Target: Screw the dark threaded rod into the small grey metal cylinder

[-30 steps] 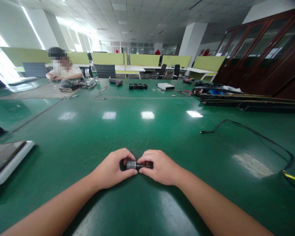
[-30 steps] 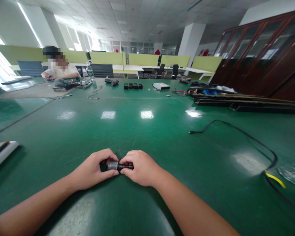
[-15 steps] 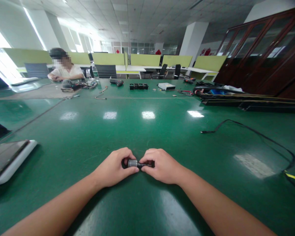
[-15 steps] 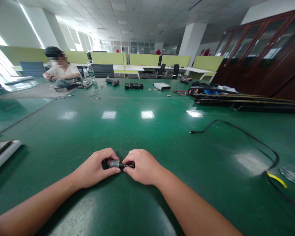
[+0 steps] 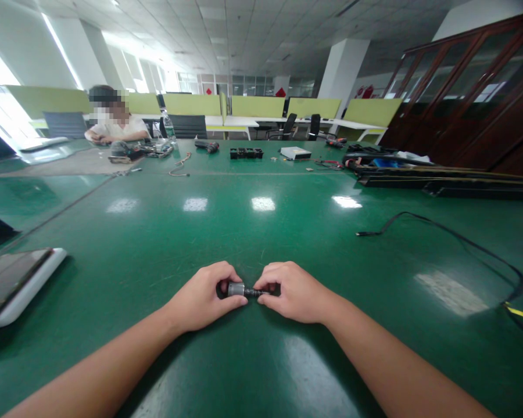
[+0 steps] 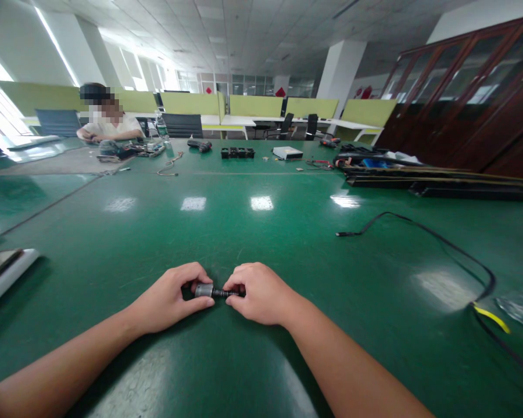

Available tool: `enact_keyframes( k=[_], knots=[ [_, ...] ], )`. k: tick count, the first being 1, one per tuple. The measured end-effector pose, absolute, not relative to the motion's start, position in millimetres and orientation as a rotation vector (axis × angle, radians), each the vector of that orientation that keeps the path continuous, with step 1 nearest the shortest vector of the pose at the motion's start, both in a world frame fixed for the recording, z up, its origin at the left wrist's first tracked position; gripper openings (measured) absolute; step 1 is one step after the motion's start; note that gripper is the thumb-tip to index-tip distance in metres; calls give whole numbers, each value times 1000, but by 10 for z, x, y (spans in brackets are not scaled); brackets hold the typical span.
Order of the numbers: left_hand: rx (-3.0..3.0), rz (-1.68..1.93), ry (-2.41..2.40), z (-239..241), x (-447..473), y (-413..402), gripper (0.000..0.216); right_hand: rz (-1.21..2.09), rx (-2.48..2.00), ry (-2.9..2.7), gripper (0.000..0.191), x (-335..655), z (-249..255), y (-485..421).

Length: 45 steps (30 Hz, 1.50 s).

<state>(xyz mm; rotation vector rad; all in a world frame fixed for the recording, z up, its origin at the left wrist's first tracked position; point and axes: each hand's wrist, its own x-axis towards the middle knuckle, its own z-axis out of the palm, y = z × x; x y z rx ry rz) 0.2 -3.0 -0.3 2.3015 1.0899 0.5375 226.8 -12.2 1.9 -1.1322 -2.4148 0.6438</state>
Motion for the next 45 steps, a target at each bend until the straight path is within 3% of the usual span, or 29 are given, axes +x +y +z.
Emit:
enact_keyframes(
  k=[45],
  knots=[
    [2278,538,1100,11,-1,-37,20,793,-1231,-2376,16,2443,20,-78]
  ],
)
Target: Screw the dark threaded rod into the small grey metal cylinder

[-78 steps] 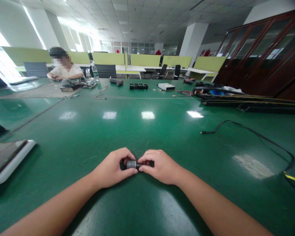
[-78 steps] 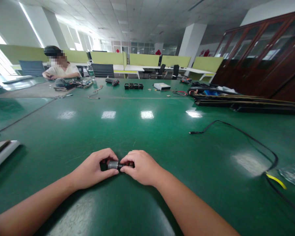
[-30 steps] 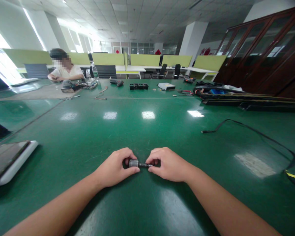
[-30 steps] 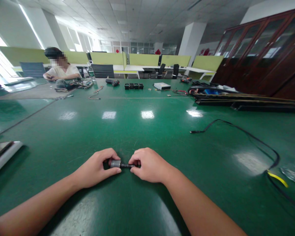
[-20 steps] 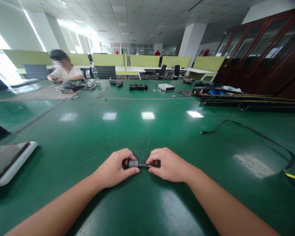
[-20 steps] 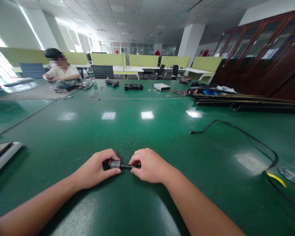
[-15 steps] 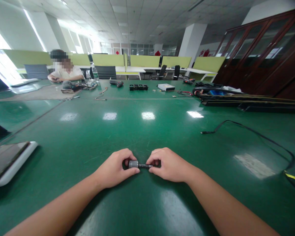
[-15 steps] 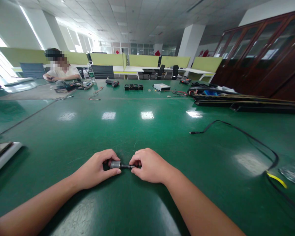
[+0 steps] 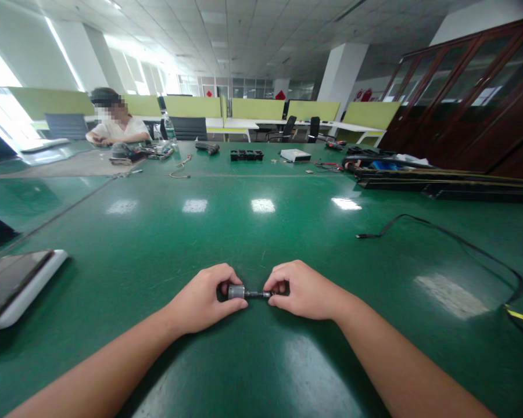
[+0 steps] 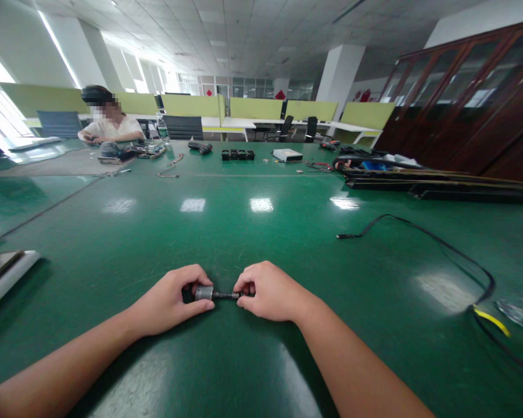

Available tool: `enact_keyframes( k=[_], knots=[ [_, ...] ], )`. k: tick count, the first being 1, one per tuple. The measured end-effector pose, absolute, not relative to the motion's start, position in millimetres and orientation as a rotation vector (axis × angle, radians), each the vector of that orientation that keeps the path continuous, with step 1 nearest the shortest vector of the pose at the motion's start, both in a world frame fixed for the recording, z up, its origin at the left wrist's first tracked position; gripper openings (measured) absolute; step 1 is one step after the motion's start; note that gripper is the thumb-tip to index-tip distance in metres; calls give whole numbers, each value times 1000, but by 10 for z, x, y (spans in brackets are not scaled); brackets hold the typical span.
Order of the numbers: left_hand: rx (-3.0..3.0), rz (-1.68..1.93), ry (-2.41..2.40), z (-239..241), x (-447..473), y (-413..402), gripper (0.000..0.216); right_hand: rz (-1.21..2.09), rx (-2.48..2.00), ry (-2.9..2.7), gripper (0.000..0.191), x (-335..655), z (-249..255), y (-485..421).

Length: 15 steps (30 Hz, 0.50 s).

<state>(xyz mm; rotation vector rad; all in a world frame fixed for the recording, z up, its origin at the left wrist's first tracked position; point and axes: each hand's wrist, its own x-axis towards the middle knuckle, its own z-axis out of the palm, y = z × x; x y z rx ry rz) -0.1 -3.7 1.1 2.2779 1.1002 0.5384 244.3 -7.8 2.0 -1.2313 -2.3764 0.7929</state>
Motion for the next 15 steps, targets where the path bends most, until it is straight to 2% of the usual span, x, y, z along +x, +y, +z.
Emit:
enact_keyframes(
  k=[15],
  knots=[
    [2265,508,1105,9,-10,-32,20,803,-1319,-2367,14,2582,72,-22]
  ],
)
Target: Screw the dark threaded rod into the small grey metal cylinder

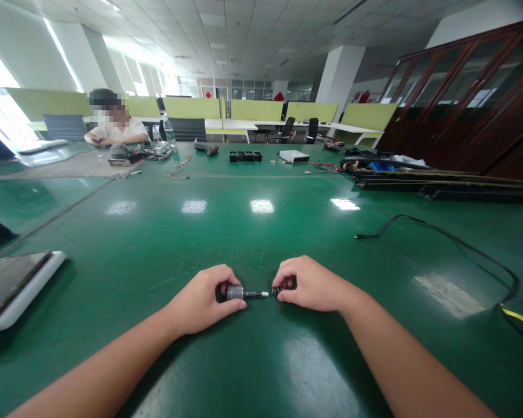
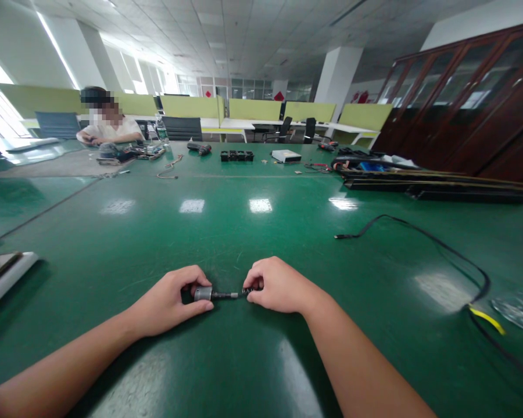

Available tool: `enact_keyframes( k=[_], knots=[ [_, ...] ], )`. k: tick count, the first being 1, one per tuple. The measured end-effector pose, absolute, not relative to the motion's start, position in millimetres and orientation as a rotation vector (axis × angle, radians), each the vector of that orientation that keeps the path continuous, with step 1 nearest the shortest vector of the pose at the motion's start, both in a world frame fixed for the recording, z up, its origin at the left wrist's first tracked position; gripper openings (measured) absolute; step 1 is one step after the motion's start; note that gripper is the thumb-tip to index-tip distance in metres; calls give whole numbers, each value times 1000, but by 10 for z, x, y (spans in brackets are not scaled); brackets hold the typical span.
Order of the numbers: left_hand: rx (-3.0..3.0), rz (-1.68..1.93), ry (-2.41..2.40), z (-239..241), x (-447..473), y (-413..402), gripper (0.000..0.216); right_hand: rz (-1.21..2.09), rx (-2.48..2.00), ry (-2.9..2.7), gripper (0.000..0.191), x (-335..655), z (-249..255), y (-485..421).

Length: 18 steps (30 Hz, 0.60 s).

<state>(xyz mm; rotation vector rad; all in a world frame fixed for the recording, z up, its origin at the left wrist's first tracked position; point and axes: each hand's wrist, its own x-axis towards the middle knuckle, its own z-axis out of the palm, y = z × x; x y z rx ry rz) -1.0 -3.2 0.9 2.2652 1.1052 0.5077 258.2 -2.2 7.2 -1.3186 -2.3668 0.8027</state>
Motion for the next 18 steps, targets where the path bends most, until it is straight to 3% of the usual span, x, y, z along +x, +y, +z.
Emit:
enact_keyframes(
  k=[11,14,18],
  knots=[
    [2270,511,1112,-3,-6,-28,21,844,-1232,-2343,13,2499,18,-34],
    [2270,526,1125,-21,-9,-25,22,882,-1198,-2144,24,2310,-59,-67],
    [2272,562,1115,-40,-23,-23,22,900,-1133,-2114,22,2131,-126,-107]
  ],
)
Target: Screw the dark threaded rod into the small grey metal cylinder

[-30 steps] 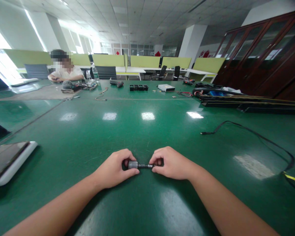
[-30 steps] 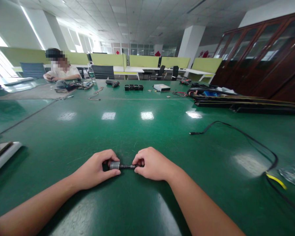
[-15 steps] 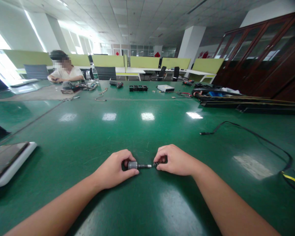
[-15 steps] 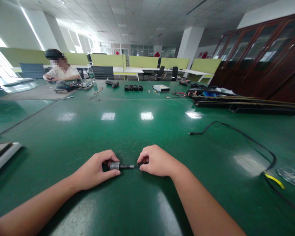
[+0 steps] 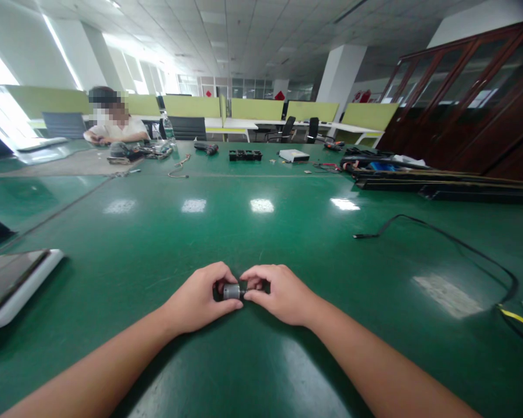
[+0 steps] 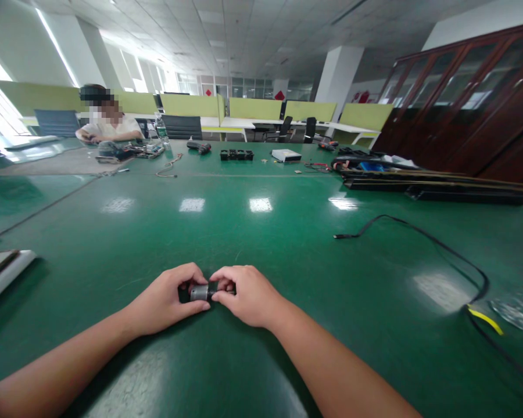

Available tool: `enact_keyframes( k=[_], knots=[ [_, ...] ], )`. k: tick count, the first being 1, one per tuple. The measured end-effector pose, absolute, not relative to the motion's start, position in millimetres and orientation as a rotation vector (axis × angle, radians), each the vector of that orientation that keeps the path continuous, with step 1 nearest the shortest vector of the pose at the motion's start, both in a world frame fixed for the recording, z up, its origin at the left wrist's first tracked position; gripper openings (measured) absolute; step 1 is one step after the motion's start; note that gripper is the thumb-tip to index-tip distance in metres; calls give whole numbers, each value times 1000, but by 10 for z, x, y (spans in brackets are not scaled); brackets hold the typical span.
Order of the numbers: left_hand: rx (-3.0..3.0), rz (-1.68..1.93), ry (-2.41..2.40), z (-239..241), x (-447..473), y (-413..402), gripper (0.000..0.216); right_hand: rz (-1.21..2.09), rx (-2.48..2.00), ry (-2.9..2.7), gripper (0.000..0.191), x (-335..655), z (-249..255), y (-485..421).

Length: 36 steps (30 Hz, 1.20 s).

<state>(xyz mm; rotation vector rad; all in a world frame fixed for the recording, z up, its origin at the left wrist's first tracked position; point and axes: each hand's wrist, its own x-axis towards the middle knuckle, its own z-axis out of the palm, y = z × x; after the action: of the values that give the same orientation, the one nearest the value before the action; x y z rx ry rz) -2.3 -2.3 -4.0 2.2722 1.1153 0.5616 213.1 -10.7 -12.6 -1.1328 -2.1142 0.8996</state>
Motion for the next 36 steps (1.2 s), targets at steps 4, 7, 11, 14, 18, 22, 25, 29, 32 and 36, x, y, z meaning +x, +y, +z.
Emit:
enact_keyframes(
  k=[4,7,11,14,18,22,25,29,32,36],
  knots=[
    [2257,566,1100,-30,-31,-21,21,825,-1117,-2153,11,2123,-131,-107],
    [2242,564,1087,-22,-31,-19,18,702,-1102,-2237,5,2134,-110,-106],
    [2231,560,1117,-24,-22,-26,19,663,-1080,-2274,8,2125,-93,-112],
    [2230,552,1132,-23,-12,-35,20,649,-1089,-2297,15,2128,-99,-116],
    [2274,576,1111,-16,2,-33,18,643,-1076,-2315,16,2145,-109,-125],
    [2349,590,1100,-12,4,-22,18,634,-1063,-2317,16,2153,-113,-131],
    [2360,579,1096,-9,0,-16,18,643,-1061,-2310,15,2152,-110,-128],
    [2355,560,1099,-7,-2,-16,18,644,-1072,-2311,14,2155,-96,-122],
    [2352,551,1110,-9,-3,-20,18,623,-1081,-2325,12,2163,-85,-118],
    [2342,559,1098,-10,-8,-23,19,596,-1086,-2338,12,2176,-76,-118]
  ],
)
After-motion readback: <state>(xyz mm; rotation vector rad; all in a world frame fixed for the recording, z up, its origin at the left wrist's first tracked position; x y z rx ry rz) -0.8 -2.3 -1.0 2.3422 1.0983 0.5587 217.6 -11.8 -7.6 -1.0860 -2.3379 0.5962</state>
